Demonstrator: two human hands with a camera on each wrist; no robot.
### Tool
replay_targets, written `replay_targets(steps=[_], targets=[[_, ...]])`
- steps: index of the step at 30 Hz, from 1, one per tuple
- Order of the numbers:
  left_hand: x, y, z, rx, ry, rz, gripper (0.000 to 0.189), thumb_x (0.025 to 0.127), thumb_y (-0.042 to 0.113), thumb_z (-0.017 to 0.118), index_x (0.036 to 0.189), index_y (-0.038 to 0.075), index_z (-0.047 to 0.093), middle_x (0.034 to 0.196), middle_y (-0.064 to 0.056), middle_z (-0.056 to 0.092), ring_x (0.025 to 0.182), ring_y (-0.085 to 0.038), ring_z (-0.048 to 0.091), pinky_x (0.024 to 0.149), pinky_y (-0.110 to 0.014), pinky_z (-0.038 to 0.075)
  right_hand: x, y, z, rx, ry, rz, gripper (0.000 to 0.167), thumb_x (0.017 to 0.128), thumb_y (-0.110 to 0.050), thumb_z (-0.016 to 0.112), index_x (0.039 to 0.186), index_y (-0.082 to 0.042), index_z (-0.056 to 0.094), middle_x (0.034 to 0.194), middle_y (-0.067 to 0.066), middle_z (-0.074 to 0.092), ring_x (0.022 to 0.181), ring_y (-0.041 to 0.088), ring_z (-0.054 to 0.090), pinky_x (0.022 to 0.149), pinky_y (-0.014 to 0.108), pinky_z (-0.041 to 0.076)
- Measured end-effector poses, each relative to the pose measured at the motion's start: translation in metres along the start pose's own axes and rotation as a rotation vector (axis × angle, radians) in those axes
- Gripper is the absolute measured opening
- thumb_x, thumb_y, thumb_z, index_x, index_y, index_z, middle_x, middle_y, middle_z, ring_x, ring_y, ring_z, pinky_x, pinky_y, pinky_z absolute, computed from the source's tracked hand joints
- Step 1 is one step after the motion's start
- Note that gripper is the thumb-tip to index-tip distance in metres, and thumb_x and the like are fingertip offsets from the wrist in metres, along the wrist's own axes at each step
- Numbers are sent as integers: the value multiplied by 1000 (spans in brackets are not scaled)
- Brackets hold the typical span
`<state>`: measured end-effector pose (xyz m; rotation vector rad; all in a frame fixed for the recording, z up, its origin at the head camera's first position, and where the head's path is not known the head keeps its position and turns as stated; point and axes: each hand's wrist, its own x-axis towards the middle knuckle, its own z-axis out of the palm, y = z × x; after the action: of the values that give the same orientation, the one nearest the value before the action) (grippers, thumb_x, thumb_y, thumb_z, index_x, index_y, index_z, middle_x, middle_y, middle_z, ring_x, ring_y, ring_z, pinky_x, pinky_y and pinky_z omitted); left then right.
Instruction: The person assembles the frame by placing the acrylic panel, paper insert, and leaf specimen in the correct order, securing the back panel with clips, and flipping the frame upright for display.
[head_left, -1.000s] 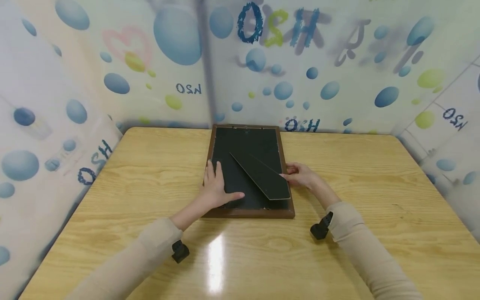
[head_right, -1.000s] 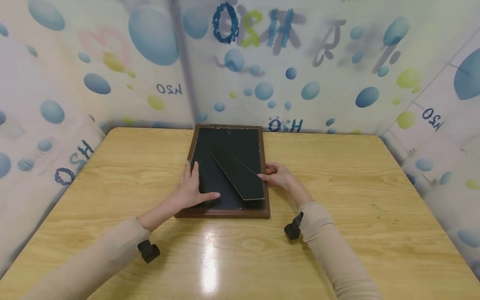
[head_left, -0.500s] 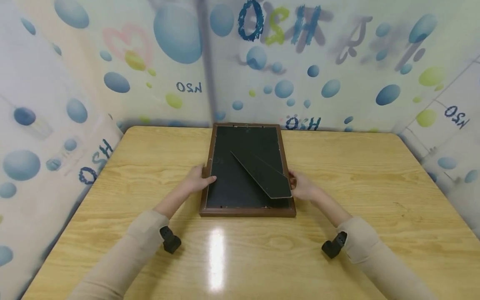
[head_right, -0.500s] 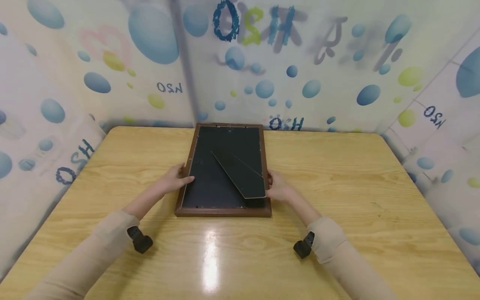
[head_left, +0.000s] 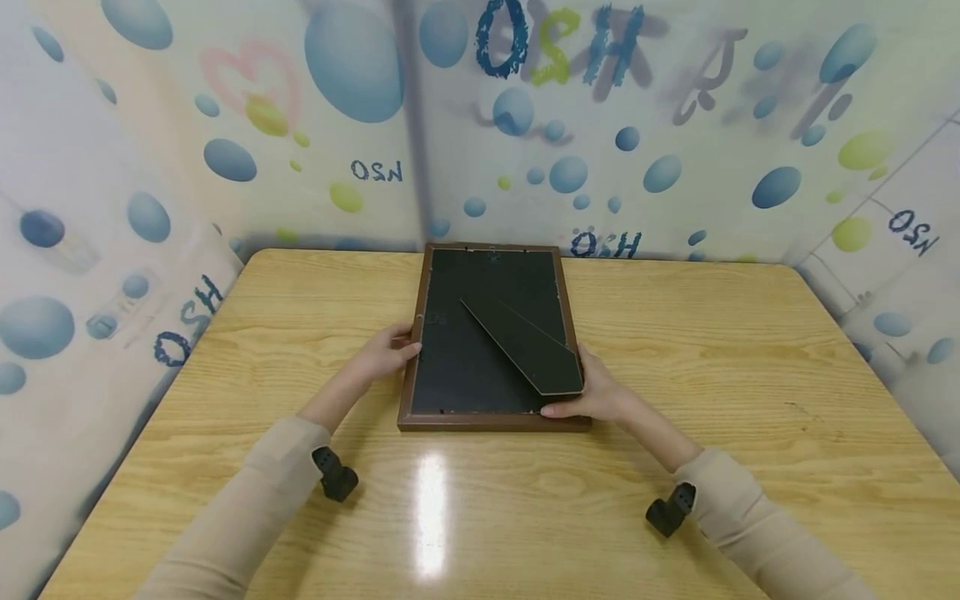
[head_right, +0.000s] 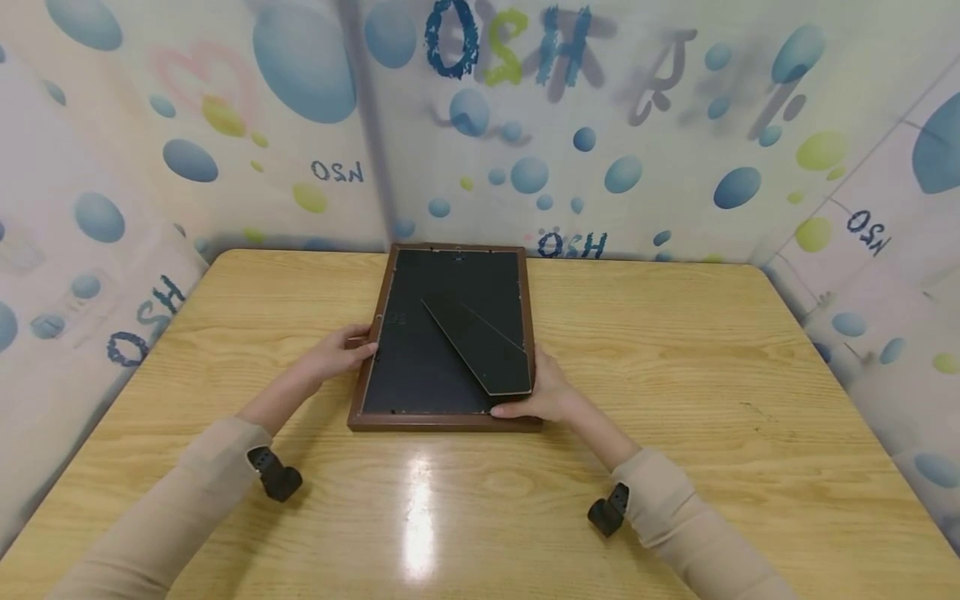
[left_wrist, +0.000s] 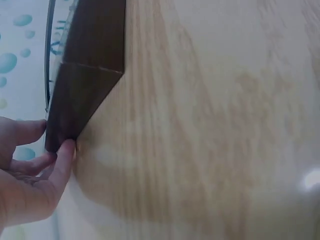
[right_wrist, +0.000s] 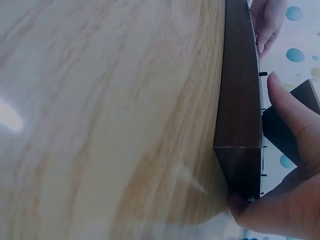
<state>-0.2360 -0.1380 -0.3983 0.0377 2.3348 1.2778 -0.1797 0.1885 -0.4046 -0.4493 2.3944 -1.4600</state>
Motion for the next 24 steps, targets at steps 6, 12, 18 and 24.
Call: replay_targets(steps=[6,12,18,24], targets=[[1,-7,-3,-115,-11,-3,57,96,18,46,144,1,20,143,-24,33,129,-35,38,102,-42,41,-1,-2,2,-9,3,-23,107,62,-22,85,141,-1,16,142,20,34,130,36,32,108,54,24],[3,-9,-4,-183,-34,-7,58,96,18,47,144,2,19,144,-23,30,131,-34,35,105,-43,37,-2,-5,4,2,11,40,112,61,-23,85,143,-5,12,144,19,27,132,36,23,109,57,17],[2,-7,-3,-190,-31,-9,57,96,15,46,144,1,19,144,-24,30,131,-35,35,105,-43,37,-2,-6,5,-18,23,85,113,60,-27,85,143,-4,12,143,20,25,132,37,22,108,58,17],[2,-8,-3,-190,-34,-12,57,96,15,47,143,1,20,144,-24,30,131,-35,35,105,-45,37,-2,-7,6,-62,55,121,111,60,-29,85,142,-2,15,140,21,32,130,37,30,107,55,25]])
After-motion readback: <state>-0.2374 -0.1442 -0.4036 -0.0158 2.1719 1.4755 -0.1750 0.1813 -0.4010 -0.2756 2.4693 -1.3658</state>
